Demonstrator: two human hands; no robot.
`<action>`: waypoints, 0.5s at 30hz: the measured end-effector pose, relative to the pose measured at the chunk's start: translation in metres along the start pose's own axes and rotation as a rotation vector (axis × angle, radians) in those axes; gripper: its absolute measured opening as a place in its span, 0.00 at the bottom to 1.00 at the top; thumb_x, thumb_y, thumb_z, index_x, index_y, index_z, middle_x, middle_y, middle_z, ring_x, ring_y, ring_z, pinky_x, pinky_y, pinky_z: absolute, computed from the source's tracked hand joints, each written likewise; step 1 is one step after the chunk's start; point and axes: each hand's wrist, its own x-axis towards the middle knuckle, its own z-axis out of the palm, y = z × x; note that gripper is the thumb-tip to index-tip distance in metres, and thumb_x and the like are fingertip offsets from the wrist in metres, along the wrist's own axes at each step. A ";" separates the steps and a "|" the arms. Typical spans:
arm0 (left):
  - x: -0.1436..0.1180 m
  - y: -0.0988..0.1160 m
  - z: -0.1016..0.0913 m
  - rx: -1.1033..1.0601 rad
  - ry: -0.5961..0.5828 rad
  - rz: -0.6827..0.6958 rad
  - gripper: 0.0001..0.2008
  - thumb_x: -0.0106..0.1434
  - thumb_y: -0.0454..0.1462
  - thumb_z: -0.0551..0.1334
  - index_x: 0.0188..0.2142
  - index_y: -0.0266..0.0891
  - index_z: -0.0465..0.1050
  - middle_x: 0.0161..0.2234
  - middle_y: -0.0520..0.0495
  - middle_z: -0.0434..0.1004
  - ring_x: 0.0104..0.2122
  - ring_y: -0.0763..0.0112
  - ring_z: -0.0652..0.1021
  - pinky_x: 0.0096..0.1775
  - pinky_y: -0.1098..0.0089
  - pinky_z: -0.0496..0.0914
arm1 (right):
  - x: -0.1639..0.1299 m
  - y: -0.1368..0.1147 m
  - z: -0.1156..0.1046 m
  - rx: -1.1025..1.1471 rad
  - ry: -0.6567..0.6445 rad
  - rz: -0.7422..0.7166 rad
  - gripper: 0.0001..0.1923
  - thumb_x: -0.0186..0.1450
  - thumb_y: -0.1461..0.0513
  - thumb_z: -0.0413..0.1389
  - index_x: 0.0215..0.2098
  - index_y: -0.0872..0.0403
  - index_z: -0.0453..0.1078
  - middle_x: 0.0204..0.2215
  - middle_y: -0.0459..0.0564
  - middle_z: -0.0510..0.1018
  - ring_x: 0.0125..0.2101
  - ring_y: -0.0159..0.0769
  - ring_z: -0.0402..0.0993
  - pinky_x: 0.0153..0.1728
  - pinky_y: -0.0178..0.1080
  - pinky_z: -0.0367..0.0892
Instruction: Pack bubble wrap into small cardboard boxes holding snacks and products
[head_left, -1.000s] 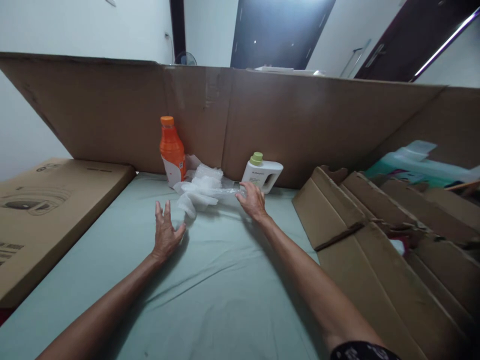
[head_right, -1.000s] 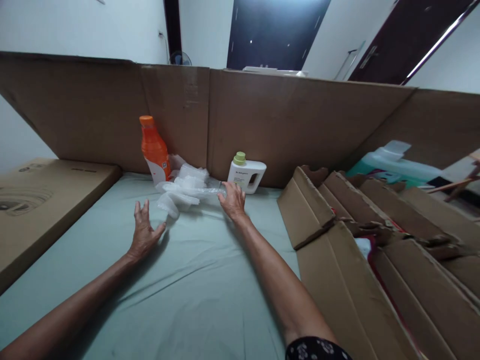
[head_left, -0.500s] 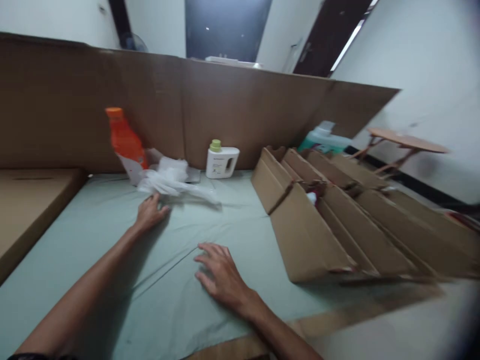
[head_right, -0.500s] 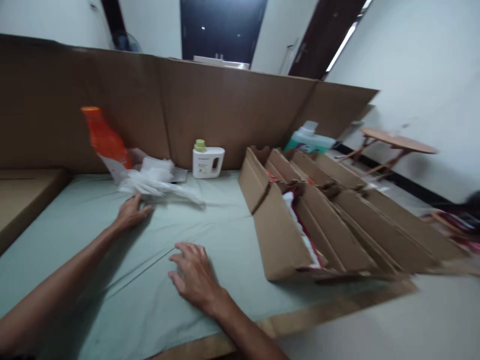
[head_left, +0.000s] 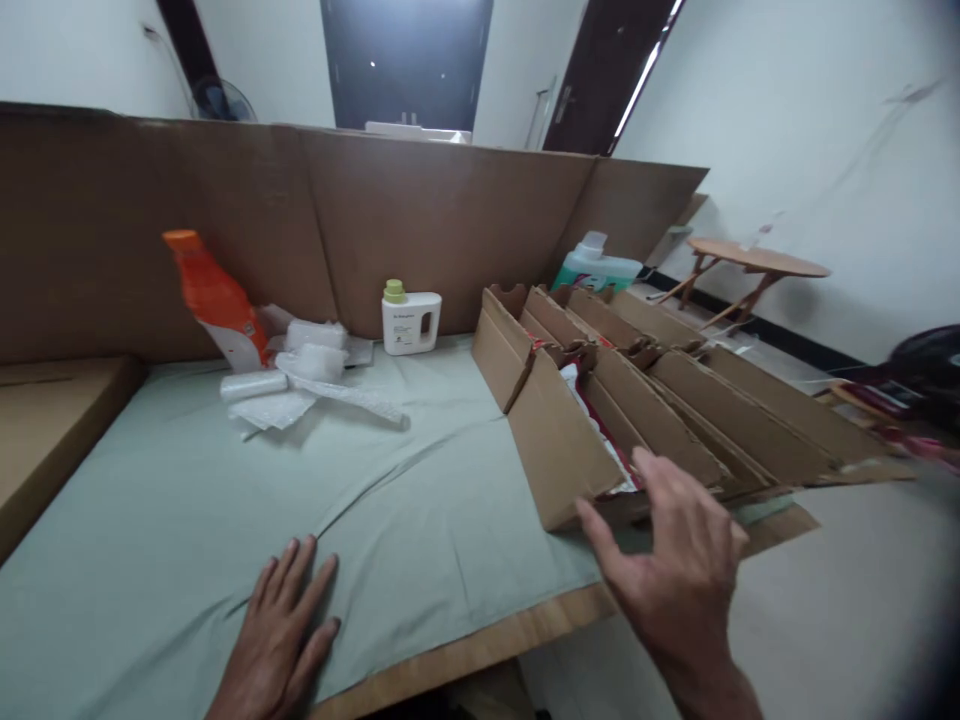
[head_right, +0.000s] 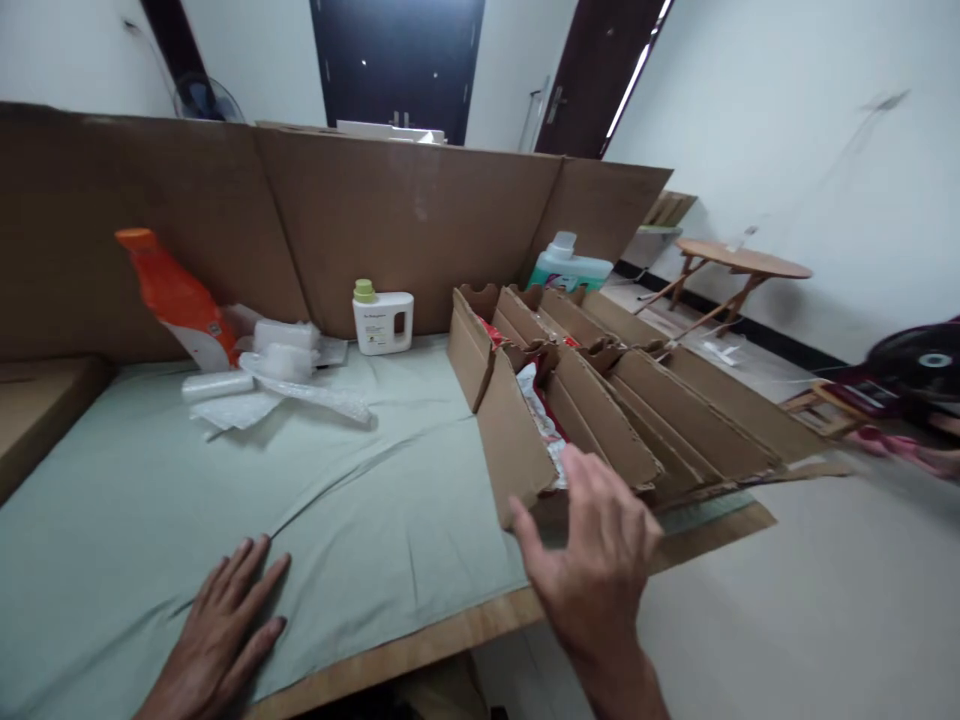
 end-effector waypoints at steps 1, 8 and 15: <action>-0.004 0.008 -0.003 -0.014 0.000 0.002 0.30 0.69 0.43 0.57 0.69 0.51 0.57 0.72 0.42 0.53 0.69 0.48 0.58 0.63 0.45 0.61 | 0.009 0.009 0.006 -0.054 -0.017 -0.002 0.27 0.69 0.51 0.56 0.58 0.61 0.68 0.48 0.66 0.80 0.49 0.58 0.76 0.48 0.53 0.65; 0.007 0.022 -0.017 -0.347 0.041 -0.180 0.19 0.70 0.43 0.58 0.59 0.49 0.73 0.65 0.41 0.68 0.64 0.52 0.70 0.58 0.51 0.72 | 0.028 0.032 0.027 0.120 -0.104 -0.182 0.18 0.73 0.55 0.48 0.34 0.54 0.75 0.26 0.53 0.81 0.27 0.45 0.76 0.34 0.46 0.64; 0.029 0.035 -0.047 -0.647 0.122 -0.400 0.35 0.66 0.47 0.62 0.69 0.45 0.55 0.67 0.35 0.63 0.64 0.48 0.69 0.61 0.46 0.67 | 0.031 -0.024 -0.023 0.726 -0.229 -0.501 0.11 0.67 0.71 0.53 0.42 0.52 0.73 0.33 0.48 0.81 0.35 0.37 0.76 0.44 0.42 0.67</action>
